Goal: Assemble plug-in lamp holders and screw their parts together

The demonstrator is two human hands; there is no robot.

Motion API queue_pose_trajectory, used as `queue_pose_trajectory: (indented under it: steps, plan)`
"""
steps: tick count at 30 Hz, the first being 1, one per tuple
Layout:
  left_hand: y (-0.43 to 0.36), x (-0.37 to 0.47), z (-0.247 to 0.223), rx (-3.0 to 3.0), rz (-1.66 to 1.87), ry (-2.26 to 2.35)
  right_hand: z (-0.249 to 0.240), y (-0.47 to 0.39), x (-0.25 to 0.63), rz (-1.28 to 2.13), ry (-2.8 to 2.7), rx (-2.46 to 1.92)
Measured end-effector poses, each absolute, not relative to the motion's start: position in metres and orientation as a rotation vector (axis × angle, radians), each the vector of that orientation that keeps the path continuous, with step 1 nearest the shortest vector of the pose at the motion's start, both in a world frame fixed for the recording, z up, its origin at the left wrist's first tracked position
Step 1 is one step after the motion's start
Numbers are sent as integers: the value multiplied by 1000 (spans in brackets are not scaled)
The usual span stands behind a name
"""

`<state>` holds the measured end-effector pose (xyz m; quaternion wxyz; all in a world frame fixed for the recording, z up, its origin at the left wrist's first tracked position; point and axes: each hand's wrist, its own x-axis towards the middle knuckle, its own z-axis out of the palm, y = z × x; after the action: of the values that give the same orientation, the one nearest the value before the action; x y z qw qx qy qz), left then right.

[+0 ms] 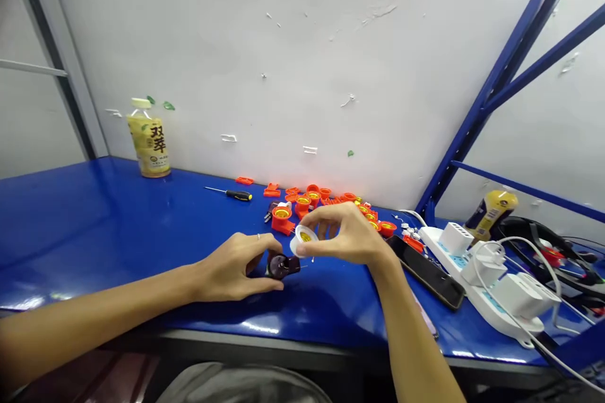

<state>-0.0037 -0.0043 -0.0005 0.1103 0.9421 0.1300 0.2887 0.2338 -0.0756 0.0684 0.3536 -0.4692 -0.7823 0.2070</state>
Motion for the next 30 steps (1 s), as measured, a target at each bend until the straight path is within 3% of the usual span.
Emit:
queue_pose_trajectory:
  steps: [30]
  plan:
    - [-10, -5, 3, 2526, 835, 472, 60, -77, 222, 627, -2207, -1237]
